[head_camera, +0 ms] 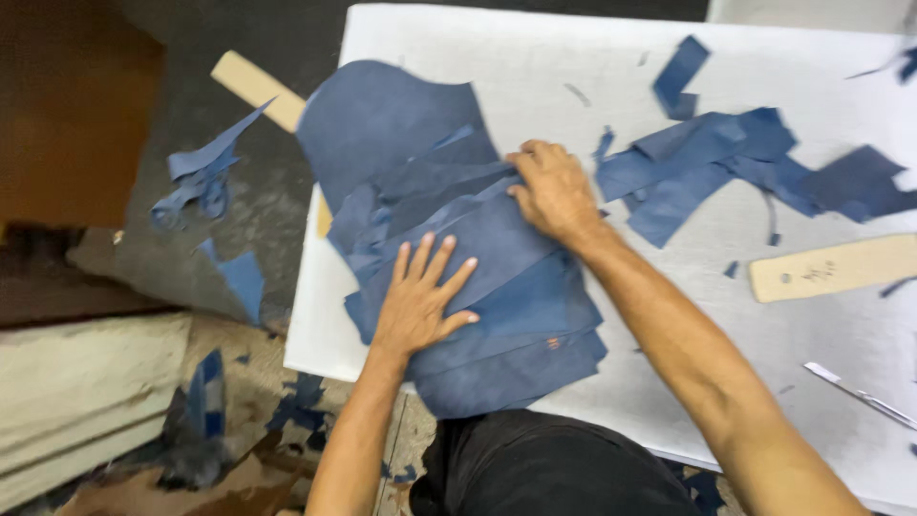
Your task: The person gathers and stacks blue fabric pieces on a work table, then rolls them into a bundle and secures it with a strip. They then sort through a pile of cardboard templates, aligning and stacking them by type.
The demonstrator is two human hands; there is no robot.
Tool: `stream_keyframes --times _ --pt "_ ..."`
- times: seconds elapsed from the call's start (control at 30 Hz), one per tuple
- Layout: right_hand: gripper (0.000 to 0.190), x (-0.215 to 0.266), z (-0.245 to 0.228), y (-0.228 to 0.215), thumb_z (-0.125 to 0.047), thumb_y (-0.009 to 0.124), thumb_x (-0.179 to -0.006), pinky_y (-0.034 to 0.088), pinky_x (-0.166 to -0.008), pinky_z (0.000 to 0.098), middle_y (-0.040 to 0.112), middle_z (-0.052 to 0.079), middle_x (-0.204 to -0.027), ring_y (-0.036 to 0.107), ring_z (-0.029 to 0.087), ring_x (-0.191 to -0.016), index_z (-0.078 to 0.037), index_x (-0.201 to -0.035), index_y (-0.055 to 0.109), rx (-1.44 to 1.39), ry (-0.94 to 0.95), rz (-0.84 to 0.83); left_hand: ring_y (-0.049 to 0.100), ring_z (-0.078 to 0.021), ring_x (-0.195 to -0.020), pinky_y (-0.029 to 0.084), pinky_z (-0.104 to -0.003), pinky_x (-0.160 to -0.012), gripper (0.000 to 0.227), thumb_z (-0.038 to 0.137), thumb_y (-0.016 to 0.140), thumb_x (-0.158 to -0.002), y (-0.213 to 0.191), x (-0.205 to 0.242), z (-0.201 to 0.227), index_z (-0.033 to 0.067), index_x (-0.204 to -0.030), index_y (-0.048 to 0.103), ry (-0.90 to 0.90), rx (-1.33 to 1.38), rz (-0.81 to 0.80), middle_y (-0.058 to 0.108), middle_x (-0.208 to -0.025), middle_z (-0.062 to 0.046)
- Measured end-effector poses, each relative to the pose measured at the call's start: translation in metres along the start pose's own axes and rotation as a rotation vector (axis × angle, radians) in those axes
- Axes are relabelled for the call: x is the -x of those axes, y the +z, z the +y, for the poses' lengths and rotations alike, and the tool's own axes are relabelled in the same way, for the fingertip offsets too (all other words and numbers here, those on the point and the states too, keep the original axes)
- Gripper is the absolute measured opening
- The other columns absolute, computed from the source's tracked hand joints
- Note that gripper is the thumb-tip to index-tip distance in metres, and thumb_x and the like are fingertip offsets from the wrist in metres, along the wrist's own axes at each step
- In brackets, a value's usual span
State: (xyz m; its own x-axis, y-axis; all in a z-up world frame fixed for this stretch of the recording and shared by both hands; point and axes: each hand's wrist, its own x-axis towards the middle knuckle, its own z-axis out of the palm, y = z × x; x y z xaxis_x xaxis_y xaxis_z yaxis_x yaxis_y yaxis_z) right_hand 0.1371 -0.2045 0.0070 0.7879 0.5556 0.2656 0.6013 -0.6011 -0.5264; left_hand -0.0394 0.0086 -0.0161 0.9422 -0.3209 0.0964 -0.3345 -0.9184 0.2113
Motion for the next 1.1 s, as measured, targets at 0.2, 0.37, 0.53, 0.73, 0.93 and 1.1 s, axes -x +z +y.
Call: stream_keyframes --times 0.2,0.37,0.53,0.73,0.93,1.1 --pt "0.033 0.097 0.037 -0.021 -0.011 0.078 -0.082 0.046 -0.101 0.0475 0.062 0.019 -0.13 0.057 0.037 -0.123 -0.004 -0.114 0.069 -0.051 -0.024 0.044 0.037 -0.0443 -0.137 0.018 -0.069 -0.111 0.075 0.065 0.069 -0.071 -0.015 -0.014 0.019 0.0123 -0.125 0.068 -0.102 0.036 0.031 0.05 -0.143 -0.021" --pt "0.022 0.143 0.142 -0.102 -0.005 0.069 -0.091 0.05 -0.099 0.0441 0.068 0.016 -0.127 0.062 0.036 -0.112 -0.003 -0.112 0.074 0.209 0.393 0.338 0.059 -0.036 -0.12 0.04 -0.056 -0.11 0.036 0.022 0.078 -0.084 -0.002 -0.09 0.078 0.0032 -0.112 0.069 0.043 0.313 0.174 0.065 -0.118 -0.016" --pt "0.031 0.145 0.217 -0.156 -0.016 0.077 -0.092 0.051 -0.093 0.0462 0.07 0.019 -0.112 0.065 0.037 -0.107 -0.004 -0.12 0.073 0.244 0.727 0.137 0.066 -0.0329 -0.096 0.053 -0.045 -0.088 0.012 0.012 0.073 -0.094 0.039 -0.236 0.155 0.0046 -0.103 0.071 0.173 0.526 0.1 0.067 -0.097 -0.013" --pt "0.027 0.126 0.248 -0.163 -0.036 0.078 -0.09 0.052 -0.095 0.044 0.076 0.013 -0.106 0.07 0.029 -0.104 -0.013 -0.105 0.075 0.185 1.104 -0.395 0.065 -0.0334 -0.088 0.052 -0.048 -0.075 0.034 0.026 0.081 -0.074 0.094 -0.327 0.174 0.0019 -0.095 0.07 -0.016 0.358 0.181 0.068 -0.095 -0.016" --pt "0.017 0.147 0.243 -0.189 -0.028 0.075 -0.087 0.054 -0.071 0.0399 0.072 0.005 -0.093 0.066 0.024 -0.081 -0.017 -0.1 0.074 0.025 1.021 -0.131 0.059 -0.012 -0.068 0.05 -0.033 -0.062 0.015 0.023 0.073 -0.093 0.09 -0.321 0.129 0.0079 -0.093 0.07 -0.319 0.931 0.009 0.064 -0.08 0.0" --pt "0.023 0.15 0.205 -0.245 -0.021 0.072 -0.104 0.049 -0.055 0.0329 0.074 0.007 -0.103 0.062 0.016 -0.068 -0.018 -0.126 0.076 0.258 0.972 0.152 0.044 -0.0031 -0.064 0.04 -0.024 -0.055 0.018 0.02 0.061 -0.108 0.059 -0.316 0.124 0.0056 -0.099 0.062 -0.336 1.115 0.402 0.055 -0.075 0.006"
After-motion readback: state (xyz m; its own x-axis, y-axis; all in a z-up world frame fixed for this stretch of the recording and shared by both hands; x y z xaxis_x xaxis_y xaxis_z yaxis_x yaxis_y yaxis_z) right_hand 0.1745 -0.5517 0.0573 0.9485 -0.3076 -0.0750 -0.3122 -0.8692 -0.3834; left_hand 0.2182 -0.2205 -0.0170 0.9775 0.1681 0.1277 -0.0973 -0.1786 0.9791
